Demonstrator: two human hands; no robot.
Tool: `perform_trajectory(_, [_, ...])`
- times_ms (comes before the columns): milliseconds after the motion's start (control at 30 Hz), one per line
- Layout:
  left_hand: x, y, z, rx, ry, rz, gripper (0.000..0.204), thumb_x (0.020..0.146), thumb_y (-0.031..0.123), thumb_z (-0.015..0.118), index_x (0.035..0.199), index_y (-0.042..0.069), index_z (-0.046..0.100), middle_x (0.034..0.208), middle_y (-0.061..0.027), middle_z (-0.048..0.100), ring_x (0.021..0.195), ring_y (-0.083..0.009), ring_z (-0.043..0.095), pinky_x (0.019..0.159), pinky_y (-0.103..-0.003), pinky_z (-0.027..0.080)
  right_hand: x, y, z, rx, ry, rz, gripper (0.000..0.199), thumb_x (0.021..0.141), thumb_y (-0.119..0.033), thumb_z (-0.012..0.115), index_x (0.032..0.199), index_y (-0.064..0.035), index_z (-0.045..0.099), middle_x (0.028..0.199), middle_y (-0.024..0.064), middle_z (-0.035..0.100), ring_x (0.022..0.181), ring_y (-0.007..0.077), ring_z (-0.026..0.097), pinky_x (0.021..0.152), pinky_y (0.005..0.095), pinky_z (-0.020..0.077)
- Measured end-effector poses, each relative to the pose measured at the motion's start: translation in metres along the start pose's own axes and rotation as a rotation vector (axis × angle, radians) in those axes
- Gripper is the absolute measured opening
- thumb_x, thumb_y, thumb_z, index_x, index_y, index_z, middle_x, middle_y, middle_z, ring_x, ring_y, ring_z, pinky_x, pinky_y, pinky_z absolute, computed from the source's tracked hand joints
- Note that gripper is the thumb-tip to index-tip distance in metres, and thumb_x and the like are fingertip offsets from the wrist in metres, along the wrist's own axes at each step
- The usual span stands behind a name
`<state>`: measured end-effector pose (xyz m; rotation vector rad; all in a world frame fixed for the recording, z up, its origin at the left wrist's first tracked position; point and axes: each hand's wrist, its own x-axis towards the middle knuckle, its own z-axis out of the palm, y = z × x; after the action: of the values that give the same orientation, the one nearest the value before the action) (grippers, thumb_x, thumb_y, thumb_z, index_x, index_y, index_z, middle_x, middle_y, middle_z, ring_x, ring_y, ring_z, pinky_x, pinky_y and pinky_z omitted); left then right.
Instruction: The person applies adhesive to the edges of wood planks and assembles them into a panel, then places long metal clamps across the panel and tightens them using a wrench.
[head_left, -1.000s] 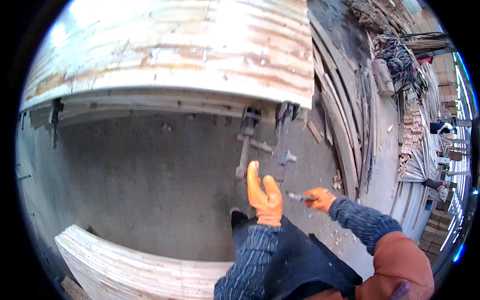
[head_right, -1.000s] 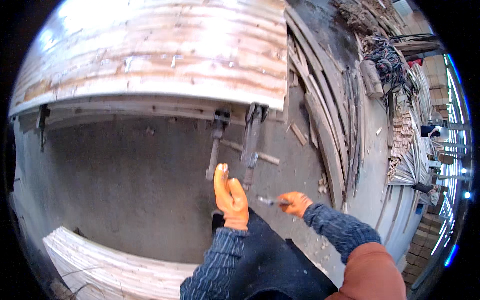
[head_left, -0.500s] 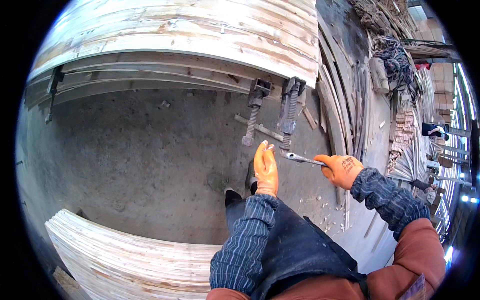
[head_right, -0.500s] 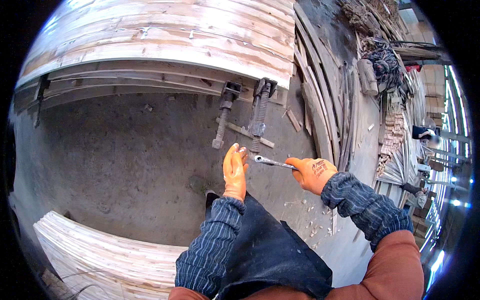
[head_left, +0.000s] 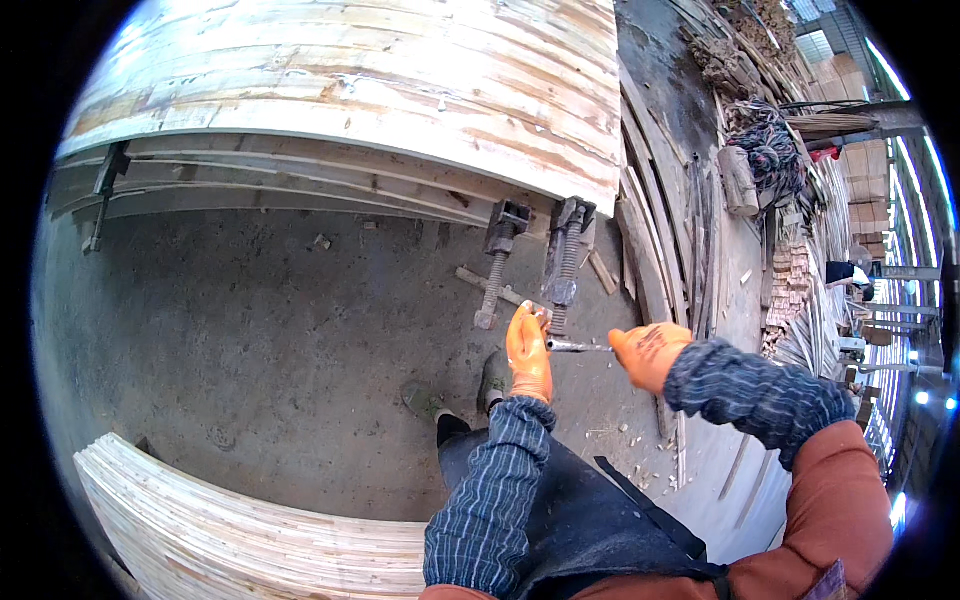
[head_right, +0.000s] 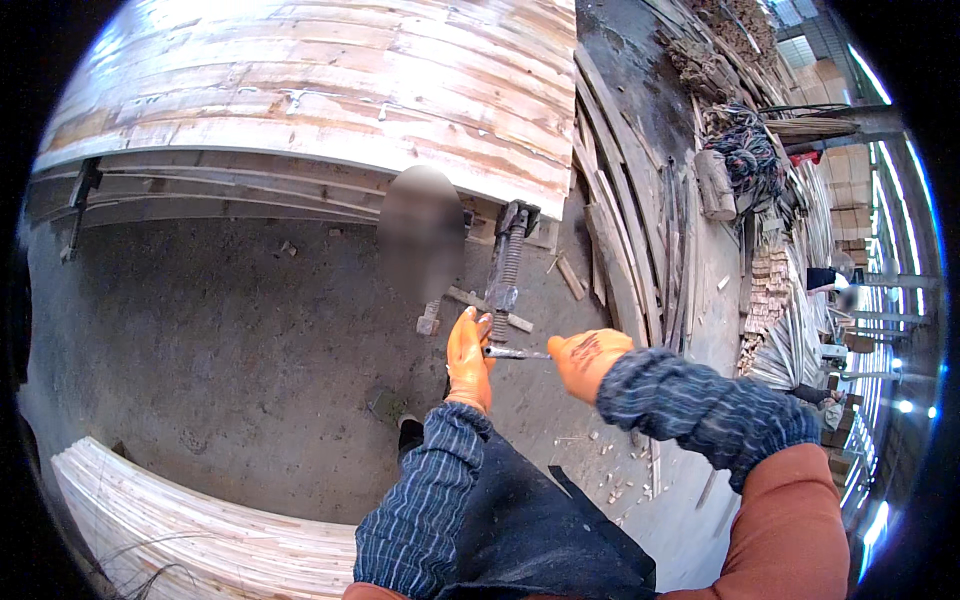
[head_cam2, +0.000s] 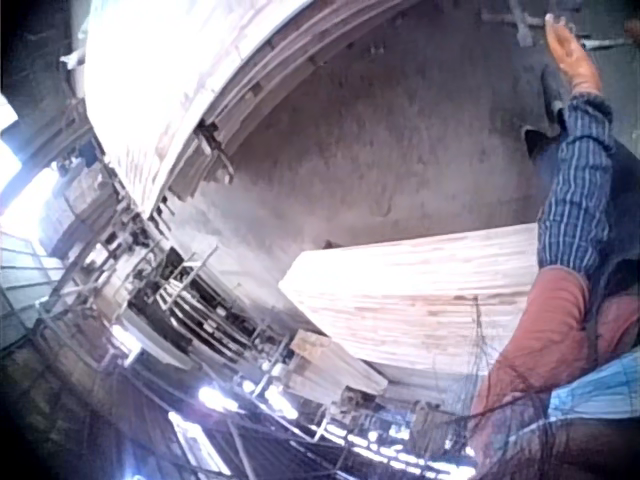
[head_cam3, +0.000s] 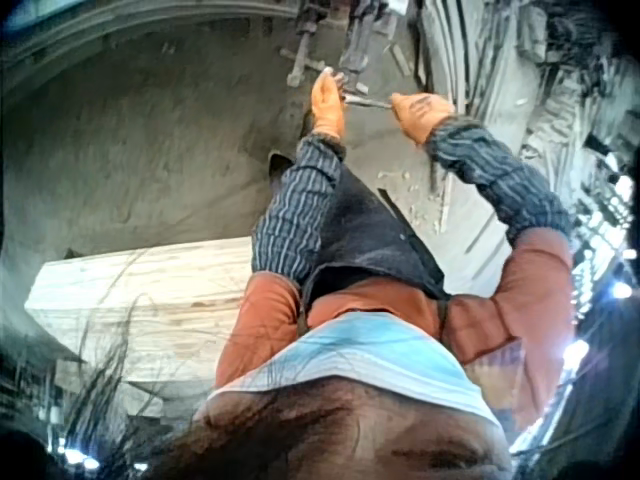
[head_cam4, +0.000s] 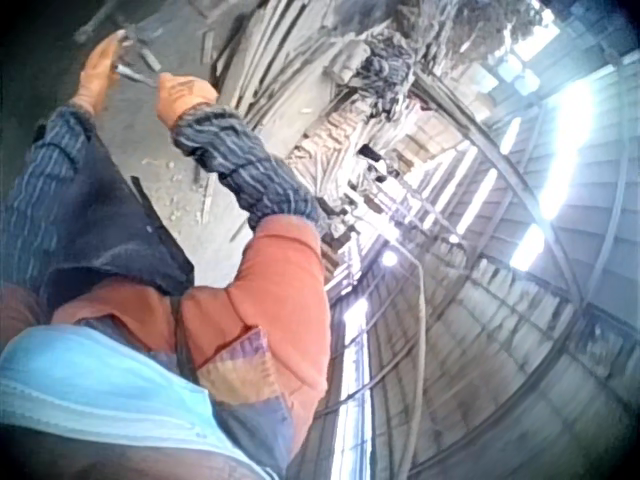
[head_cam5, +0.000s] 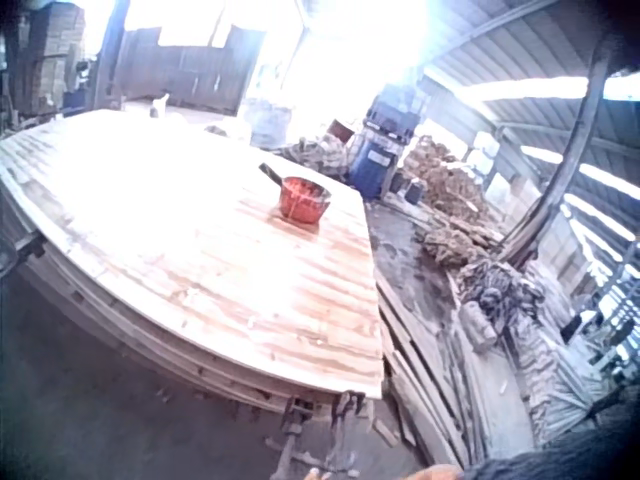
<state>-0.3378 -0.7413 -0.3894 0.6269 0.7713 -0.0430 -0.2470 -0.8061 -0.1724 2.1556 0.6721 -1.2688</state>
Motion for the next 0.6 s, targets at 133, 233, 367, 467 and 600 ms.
perform_trajectory(133, [0.008, 0.004, 0.008, -0.148, 0.035, 0.026, 0.049, 0.105, 0.034, 0.049, 0.144, 0.005, 0.048, 0.135, -0.011, 0.058, 0.122, -0.0232, 0.057, 0.106, -0.037, 0.043, 0.003, -0.003, -0.011, 0.002, -0.05, -0.031, 0.029, 0.092, -0.012, 0.053, 0.117, -0.0024, 0.063, 0.104, 0.0213, 0.072, 0.099, 0.0385, 0.071, 0.083, 0.048, 0.0566])
perform_trajectory(233, [0.006, 0.009, 0.016, -0.162, 0.043, -0.024, 0.046, 0.107, 0.028, 0.049, 0.143, -0.001, 0.049, 0.137, -0.0147, 0.056, 0.126, -0.0265, 0.057, 0.111, -0.039, 0.042, 0.007, 0.009, 0.002, 0.013, -0.003, -0.063, 0.024, 0.095, -0.018, 0.052, 0.112, -0.0029, 0.061, 0.098, 0.0204, 0.072, 0.093, 0.0388, 0.071, 0.079, 0.0488, 0.0556])
perform_trajectory(367, [0.016, 0.01, 0.007, -0.184, 0.042, -0.079, 0.054, 0.101, 0.041, 0.056, 0.141, 0.005, 0.052, 0.139, -0.0121, 0.057, 0.128, -0.0262, 0.055, 0.109, -0.039, 0.041, 0.008, 0.008, -0.001, 0.051, 0.01, -0.053, 0.029, 0.093, -0.013, 0.051, 0.118, -0.0056, 0.063, 0.106, 0.0183, 0.073, 0.1, 0.0379, 0.071, 0.083, 0.0489, 0.0562])
perform_trajectory(467, [0.029, 0.013, 0.004, -0.238, 0.015, -0.138, 0.058, 0.096, 0.048, 0.06, 0.143, 0.015, 0.054, 0.143, -0.0096, 0.056, 0.133, -0.0246, 0.051, 0.107, -0.037, 0.038, 0.01, 0.01, 0.001, 0.036, 0.005, -0.045, 0.028, 0.094, -0.015, 0.05, 0.118, -0.0074, 0.063, 0.106, 0.0179, 0.073, 0.1, 0.0384, 0.071, 0.082, 0.0489, 0.0561])
perform_trajectory(600, [0.03, 0.035, 0.015, -0.156, -0.04, -0.134, 0.053, 0.1, 0.043, 0.06, 0.14, 0.009, 0.054, 0.141, -0.0086, 0.054, 0.129, -0.0246, 0.053, 0.108, -0.035, 0.04, 0.012, 0.019, 0.034, 0.179, 0.079, -0.05, 0.025, 0.096, -0.02, 0.05, 0.114, -0.008, 0.063, 0.106, 0.0177, 0.072, 0.097, 0.0396, 0.07, 0.079, 0.0504, 0.0551])
